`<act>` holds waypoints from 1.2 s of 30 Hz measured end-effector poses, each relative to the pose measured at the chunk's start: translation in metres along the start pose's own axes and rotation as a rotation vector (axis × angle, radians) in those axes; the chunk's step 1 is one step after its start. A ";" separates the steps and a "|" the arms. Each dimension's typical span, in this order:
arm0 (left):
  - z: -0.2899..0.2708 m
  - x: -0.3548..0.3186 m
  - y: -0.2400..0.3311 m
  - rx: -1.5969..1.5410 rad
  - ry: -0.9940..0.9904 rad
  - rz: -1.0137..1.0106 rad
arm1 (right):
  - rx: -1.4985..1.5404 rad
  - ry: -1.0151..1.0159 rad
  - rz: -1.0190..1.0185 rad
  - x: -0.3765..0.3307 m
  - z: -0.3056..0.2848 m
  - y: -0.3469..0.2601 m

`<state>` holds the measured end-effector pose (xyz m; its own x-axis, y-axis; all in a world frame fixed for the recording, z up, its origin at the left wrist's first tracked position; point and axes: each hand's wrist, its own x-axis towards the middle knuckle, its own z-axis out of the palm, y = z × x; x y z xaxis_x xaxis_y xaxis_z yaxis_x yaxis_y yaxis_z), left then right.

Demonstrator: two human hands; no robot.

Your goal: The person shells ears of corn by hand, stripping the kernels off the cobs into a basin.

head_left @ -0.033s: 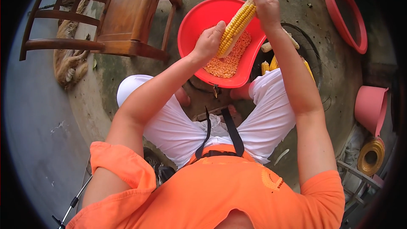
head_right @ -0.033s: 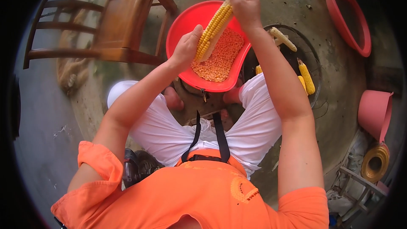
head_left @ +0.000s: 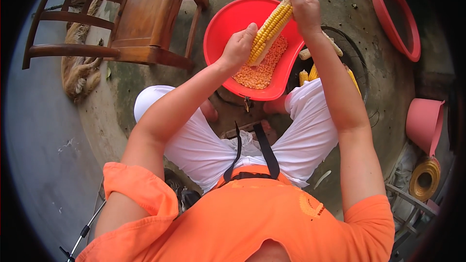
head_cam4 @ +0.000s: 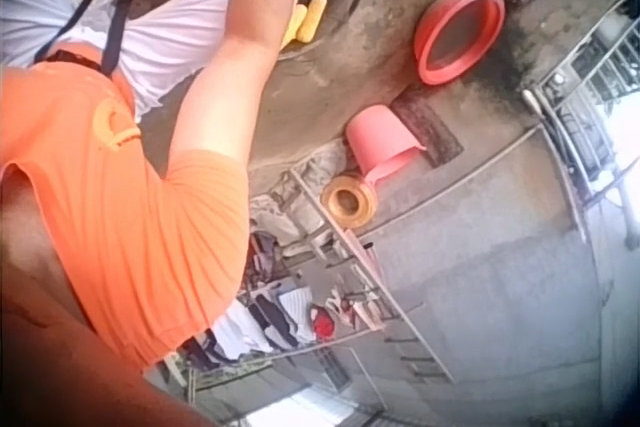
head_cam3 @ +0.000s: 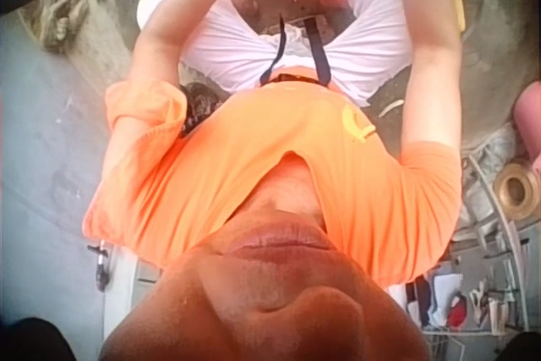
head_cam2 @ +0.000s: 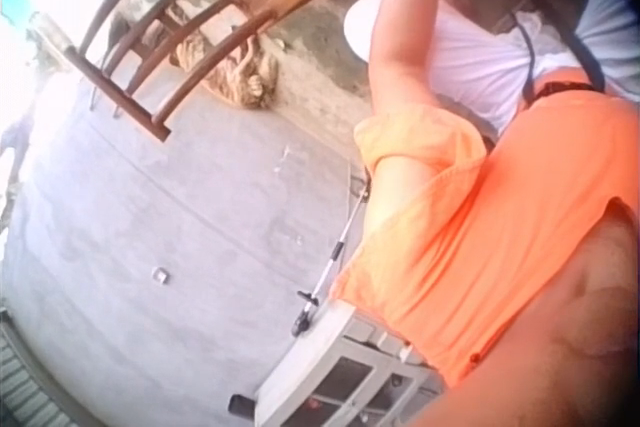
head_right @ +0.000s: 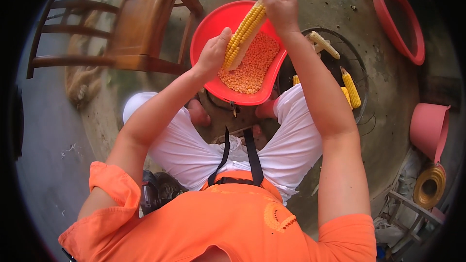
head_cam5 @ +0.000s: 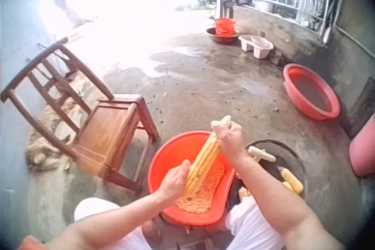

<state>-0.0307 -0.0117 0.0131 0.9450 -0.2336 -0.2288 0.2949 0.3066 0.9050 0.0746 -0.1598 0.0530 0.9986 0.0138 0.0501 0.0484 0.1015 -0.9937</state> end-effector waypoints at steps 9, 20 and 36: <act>0.006 -0.007 0.010 -0.282 0.152 -0.261 | -0.037 -0.064 -0.041 0.000 0.003 -0.004; -0.006 -0.007 0.000 -0.090 0.109 -0.153 | -0.039 0.047 -0.004 -0.002 0.006 -0.005; 0.004 -0.011 0.009 -0.043 0.147 -0.036 | 0.123 0.070 0.133 0.013 -0.007 0.004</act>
<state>-0.0392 -0.0099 0.0250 0.9433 -0.1084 -0.3136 0.3316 0.3400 0.8800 0.0882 -0.1660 0.0488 0.9952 -0.0335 -0.0924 -0.0826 0.2244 -0.9710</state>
